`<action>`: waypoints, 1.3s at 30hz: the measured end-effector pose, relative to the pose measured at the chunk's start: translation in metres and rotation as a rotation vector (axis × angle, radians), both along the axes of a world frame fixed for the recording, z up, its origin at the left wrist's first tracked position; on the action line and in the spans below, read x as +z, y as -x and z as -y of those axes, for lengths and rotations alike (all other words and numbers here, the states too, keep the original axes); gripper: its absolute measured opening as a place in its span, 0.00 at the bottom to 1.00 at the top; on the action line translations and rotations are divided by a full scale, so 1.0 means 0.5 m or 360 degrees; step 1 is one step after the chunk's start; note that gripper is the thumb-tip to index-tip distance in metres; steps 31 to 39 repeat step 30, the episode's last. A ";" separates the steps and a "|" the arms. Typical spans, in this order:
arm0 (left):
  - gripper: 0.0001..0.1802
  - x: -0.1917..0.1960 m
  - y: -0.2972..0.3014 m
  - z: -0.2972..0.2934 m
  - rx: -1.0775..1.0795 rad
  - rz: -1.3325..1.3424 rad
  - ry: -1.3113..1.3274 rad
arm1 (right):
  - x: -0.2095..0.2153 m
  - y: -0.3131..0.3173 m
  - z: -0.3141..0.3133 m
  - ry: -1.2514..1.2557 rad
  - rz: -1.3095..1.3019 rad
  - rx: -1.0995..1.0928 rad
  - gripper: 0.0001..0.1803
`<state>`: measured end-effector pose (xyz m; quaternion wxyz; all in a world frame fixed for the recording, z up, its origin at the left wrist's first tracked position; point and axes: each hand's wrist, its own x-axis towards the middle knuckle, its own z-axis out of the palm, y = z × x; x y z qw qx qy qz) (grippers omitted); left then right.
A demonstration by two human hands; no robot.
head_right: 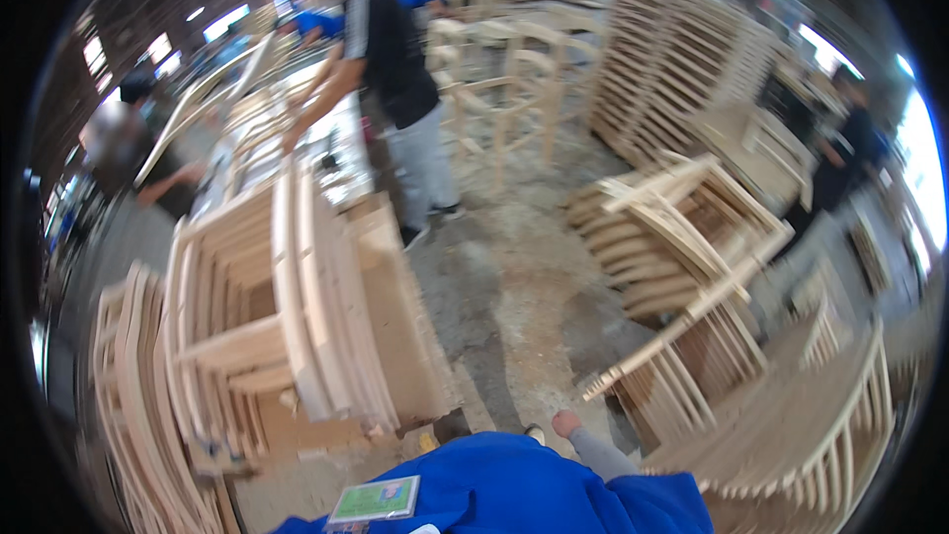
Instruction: The person applies glue to wooden chair frames using a brush and a small container. They repeatedly dip the brush into the container and spread glue along joints and edges of multiple frames, then place the frames on a nearby stack.
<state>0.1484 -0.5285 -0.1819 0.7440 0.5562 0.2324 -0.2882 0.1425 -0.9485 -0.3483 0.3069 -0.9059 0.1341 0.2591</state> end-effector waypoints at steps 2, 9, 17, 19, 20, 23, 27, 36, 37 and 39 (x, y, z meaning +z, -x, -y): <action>0.14 0.032 -0.039 0.022 -0.0096 0.0034 0.0058 | -0.014 0.016 0.003 0.0129 0.0080 -0.0031 0.15; 0.13 0.133 -0.116 0.118 -0.0580 0.0075 0.0209 | -0.026 0.132 -0.007 0.0167 -0.0022 -0.0792 0.13; 0.12 0.201 -0.061 0.210 -0.1109 -0.0069 0.0301 | 0.008 0.474 -0.197 0.0124 -0.0183 -0.1662 0.15; 0.12 0.235 -0.033 0.232 -0.1094 0.0030 0.0343 | 0.049 0.552 -0.263 -0.0013 -0.0233 -0.1754 0.15; 0.12 0.250 -0.019 0.250 -0.1117 0.0091 0.0388 | 0.063 0.592 -0.294 -0.0060 -0.0288 -0.1809 0.15; 0.13 0.273 0.012 0.324 -0.1588 0.0160 0.0645 | 0.009 0.729 -0.421 0.0025 -0.0293 -0.2366 0.14; 0.28 0.311 0.108 0.418 -0.2288 0.0241 0.0734 | -0.013 0.841 -0.530 -0.0091 -0.0343 -0.2468 0.16; 0.29 0.340 0.268 0.468 -0.2802 0.0938 0.1016 | -0.051 0.936 -0.609 -0.0080 -0.0190 -0.2746 0.14; 0.29 0.340 0.268 0.468 -0.2802 0.0938 0.1016 | -0.051 0.936 -0.609 -0.0080 -0.0190 -0.2746 0.14; 0.29 0.340 0.268 0.468 -0.2802 0.0938 0.1016 | -0.051 0.936 -0.609 -0.0080 -0.0190 -0.2746 0.14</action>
